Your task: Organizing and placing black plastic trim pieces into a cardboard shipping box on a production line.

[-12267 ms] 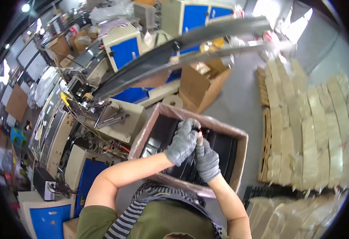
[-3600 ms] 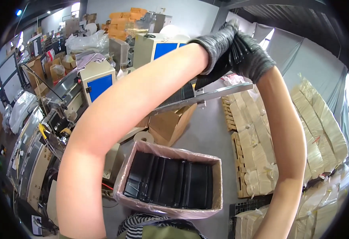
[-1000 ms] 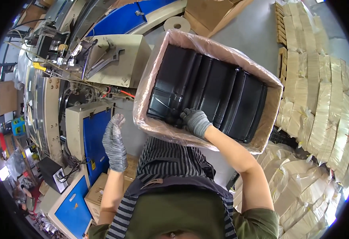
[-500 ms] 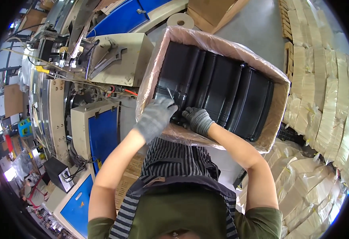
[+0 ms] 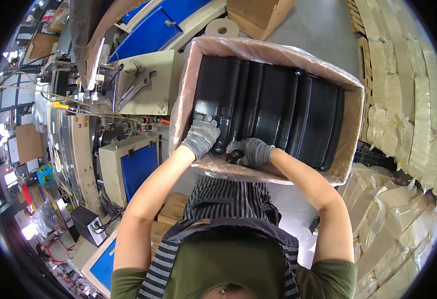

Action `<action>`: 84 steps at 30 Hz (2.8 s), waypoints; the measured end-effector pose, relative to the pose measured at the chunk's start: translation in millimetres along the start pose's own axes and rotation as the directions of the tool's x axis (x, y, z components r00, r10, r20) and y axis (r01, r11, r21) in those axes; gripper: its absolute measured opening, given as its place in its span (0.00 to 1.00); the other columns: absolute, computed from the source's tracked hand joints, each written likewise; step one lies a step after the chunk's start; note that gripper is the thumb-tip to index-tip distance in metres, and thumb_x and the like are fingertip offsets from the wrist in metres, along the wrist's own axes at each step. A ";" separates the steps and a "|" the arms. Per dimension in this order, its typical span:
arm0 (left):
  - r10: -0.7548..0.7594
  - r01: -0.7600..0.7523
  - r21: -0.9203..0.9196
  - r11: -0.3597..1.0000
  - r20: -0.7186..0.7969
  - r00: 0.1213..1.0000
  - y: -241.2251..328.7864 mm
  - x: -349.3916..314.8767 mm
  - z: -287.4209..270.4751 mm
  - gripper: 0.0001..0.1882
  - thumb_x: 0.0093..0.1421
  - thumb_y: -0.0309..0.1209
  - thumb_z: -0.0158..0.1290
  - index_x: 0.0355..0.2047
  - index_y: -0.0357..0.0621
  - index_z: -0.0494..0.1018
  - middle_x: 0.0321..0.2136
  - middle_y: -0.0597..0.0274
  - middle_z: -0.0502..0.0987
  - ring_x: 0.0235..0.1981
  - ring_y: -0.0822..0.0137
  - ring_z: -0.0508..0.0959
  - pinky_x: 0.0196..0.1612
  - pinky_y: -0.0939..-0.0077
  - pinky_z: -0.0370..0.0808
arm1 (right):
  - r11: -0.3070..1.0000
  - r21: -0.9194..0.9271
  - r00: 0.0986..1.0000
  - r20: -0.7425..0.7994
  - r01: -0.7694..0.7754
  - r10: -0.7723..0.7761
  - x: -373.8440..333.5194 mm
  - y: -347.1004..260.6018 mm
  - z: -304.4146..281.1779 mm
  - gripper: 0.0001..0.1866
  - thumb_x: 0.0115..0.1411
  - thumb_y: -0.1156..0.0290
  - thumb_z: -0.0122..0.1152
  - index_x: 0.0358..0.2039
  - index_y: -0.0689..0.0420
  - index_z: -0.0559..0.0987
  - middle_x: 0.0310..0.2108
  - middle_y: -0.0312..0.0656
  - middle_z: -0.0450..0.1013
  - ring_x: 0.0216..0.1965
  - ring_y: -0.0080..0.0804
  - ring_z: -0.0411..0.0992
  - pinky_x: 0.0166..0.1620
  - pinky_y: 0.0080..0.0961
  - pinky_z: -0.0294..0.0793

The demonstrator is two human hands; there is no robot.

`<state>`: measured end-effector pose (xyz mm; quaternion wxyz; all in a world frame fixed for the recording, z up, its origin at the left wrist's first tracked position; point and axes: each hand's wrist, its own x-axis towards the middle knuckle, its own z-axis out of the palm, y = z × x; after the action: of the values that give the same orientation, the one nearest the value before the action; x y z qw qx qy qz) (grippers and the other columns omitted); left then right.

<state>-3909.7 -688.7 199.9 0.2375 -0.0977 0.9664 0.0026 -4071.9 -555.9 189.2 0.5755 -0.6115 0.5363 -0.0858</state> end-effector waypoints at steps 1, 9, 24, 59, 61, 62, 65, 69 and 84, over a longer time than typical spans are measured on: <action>0.013 -0.013 0.006 1.000 -0.020 1.000 0.1 -0.1 -0.8 0.09 0.53 0.32 0.46 0.30 0.51 0.76 0.34 0.60 0.74 0.43 0.60 0.70 0.49 0.57 0.63 | 0.994 0.095 0.999 0.024 0.045 -0.048 -0.8 2.8 2.1 0.24 0.46 0.70 0.62 0.47 0.50 0.74 0.40 0.45 0.75 0.43 0.42 0.72 0.49 0.32 0.70; 0.058 -0.058 0.000 0.998 -0.027 0.998 -0.5 -5.4 -1.7 0.08 0.51 0.30 0.48 0.29 0.49 0.76 0.32 0.59 0.75 0.41 0.60 0.72 0.48 0.59 0.64 | 0.918 0.247 0.948 -0.156 0.311 -0.279 -50.1 -24.7 -5.4 0.18 0.49 0.68 0.62 0.43 0.54 0.74 0.37 0.42 0.74 0.39 0.39 0.73 0.43 0.29 0.74; -0.593 -0.149 -0.975 0.165 -0.219 0.775 91.1 -75.7 -94.7 0.15 0.61 0.26 0.48 0.49 0.39 0.70 0.38 0.51 0.73 0.40 0.62 0.75 0.46 0.74 0.70 | 0.485 0.664 0.520 -0.747 0.569 0.414 -67.3 -125.9 5.2 0.16 0.55 0.84 0.49 0.45 0.61 0.71 0.33 0.34 0.70 0.32 0.19 0.68 0.39 0.14 0.70; -0.184 -0.281 -0.908 0.312 -0.348 0.919 105.6 -136.7 -111.2 0.14 0.56 0.30 0.54 0.44 0.42 0.72 0.35 0.62 0.78 0.40 0.62 0.77 0.46 0.69 0.73 | 0.928 0.136 0.878 -0.394 0.346 -0.270 -113.3 -142.7 -1.1 0.25 0.53 0.60 0.65 0.48 0.56 0.68 0.42 0.43 0.71 0.43 0.33 0.72 0.46 0.29 0.70; -0.219 -0.193 -0.967 -0.164 -0.155 0.963 131.0 -124.4 -68.4 0.14 0.56 0.29 0.55 0.43 0.41 0.72 0.34 0.62 0.78 0.38 0.63 0.77 0.45 0.71 0.73 | 0.898 0.093 0.869 -0.312 0.430 -0.383 -109.2 -139.6 -12.6 0.25 0.55 0.58 0.63 0.49 0.56 0.68 0.42 0.43 0.70 0.42 0.31 0.71 0.46 0.28 0.70; -0.135 -0.066 -0.798 -0.598 0.020 0.991 136.5 -116.2 -54.2 0.15 0.55 0.29 0.56 0.43 0.39 0.72 0.34 0.63 0.78 0.37 0.64 0.77 0.44 0.72 0.73 | 0.860 0.063 0.844 -0.244 0.506 -0.478 -106.0 -135.5 -20.1 0.26 0.57 0.56 0.61 0.50 0.56 0.68 0.43 0.43 0.70 0.41 0.30 0.71 0.45 0.27 0.71; -0.211 -0.276 -0.880 -0.387 -0.207 0.955 130.2 -119.7 -106.3 0.10 0.58 0.27 0.53 0.39 0.37 0.73 0.30 0.62 0.77 0.31 0.68 0.77 0.38 0.75 0.75 | 0.946 -0.088 0.800 -0.513 0.311 -0.310 -75.0 -62.4 -82.2 0.28 0.58 0.48 0.53 0.49 0.59 0.71 0.39 0.46 0.73 0.39 0.32 0.73 0.44 0.30 0.72; -0.206 -0.241 -0.935 -0.261 -0.189 0.960 142.4 -120.9 -90.9 0.11 0.57 0.30 0.53 0.39 0.38 0.73 0.31 0.60 0.77 0.33 0.67 0.77 0.39 0.75 0.73 | 0.485 -0.564 0.681 -0.726 -0.669 0.095 -45.3 71.1 -180.3 0.15 0.59 0.72 0.42 0.43 0.56 0.75 0.38 0.48 0.75 0.39 0.42 0.75 0.40 0.34 0.76; -0.432 0.143 -0.912 0.385 -0.041 0.901 119.9 -104.7 -81.8 0.21 0.62 0.33 0.43 0.50 0.28 0.65 0.33 0.44 0.72 0.33 0.51 0.72 0.34 0.62 0.69 | 0.571 -0.820 0.622 -0.462 -0.029 -0.632 -118.3 -124.0 -130.5 0.14 0.42 0.68 0.63 0.28 0.61 0.73 0.24 0.51 0.68 0.28 0.53 0.67 0.34 0.45 0.67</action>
<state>-3879.1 -555.7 315.6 0.0111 -0.3748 0.8074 0.4556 -4145.6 -575.9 390.6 -0.0268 -0.7974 0.5721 -0.1899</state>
